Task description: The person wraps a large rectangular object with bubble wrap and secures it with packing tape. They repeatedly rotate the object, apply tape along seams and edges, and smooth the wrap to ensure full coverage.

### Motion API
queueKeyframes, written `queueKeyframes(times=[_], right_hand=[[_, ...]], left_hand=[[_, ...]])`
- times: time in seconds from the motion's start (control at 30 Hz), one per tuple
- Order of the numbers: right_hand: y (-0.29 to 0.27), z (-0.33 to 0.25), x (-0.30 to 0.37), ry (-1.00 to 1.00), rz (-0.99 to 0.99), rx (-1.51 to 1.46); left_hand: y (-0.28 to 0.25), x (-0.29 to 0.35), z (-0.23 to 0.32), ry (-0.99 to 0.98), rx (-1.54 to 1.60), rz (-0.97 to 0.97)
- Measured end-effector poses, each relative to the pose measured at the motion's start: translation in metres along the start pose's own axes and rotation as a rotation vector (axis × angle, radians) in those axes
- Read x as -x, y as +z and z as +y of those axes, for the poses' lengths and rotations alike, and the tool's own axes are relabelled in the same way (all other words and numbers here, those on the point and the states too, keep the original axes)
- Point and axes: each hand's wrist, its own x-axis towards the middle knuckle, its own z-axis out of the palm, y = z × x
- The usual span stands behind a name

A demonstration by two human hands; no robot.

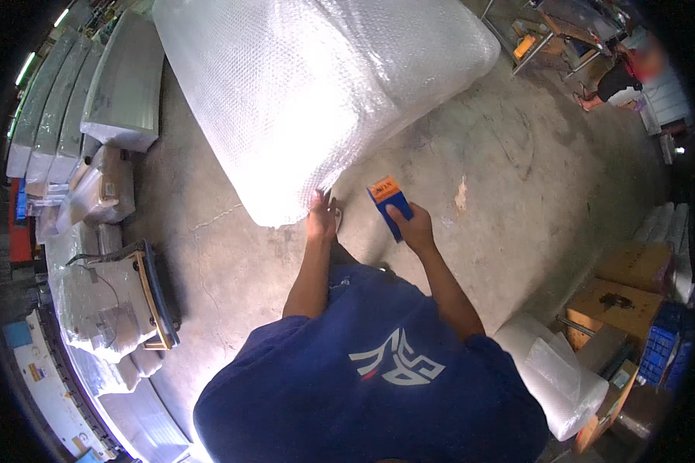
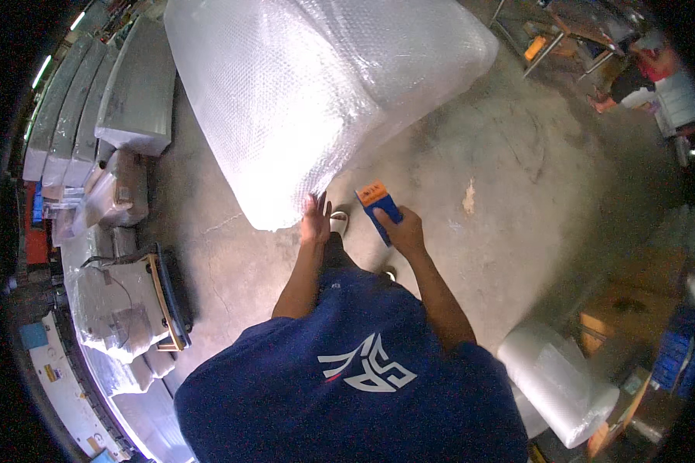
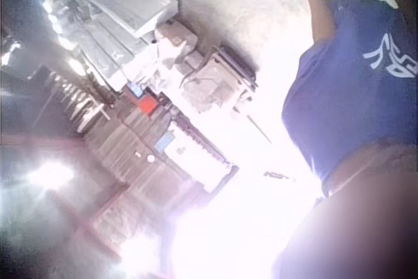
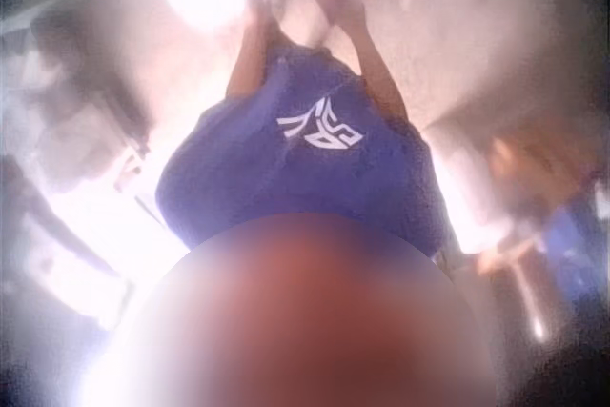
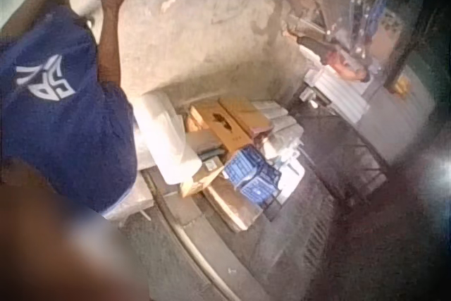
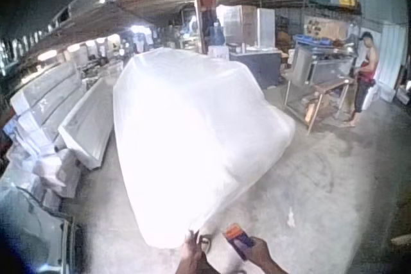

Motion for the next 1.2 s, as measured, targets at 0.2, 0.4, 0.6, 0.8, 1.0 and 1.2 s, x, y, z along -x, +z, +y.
queueKeyframes(times=[0.2,0.4,0.6,0.8,1.0,1.2], right_hand=[[0.052,-0.077,-0.035,-0.162,-0.102,0.072],[0.075,-0.103,-0.059,-0.124,-0.06,0.1],[0.076,-0.08,-0.067,-0.054,-0.127,0.12],[0.084,-0.023,-0.081,0.102,-0.127,0.128],[0.097,0.023,-0.141,-0.173,-0.203,0.054],[0.102,0.03,-0.137,-0.125,-0.182,-0.024]], left_hand=[[-0.018,-0.031,0.007,-0.141,-0.207,0.138],[-0.023,-0.046,0.012,-0.16,-0.244,0.085],[-0.021,-0.042,0.027,-0.337,-0.274,0.099],[-0.02,-0.045,0.044,-0.463,-0.634,0.005],[-0.01,-0.038,0.059,-0.526,-0.729,-0.035],[0.08,0.012,0.091,-0.636,-1.723,-0.575]])
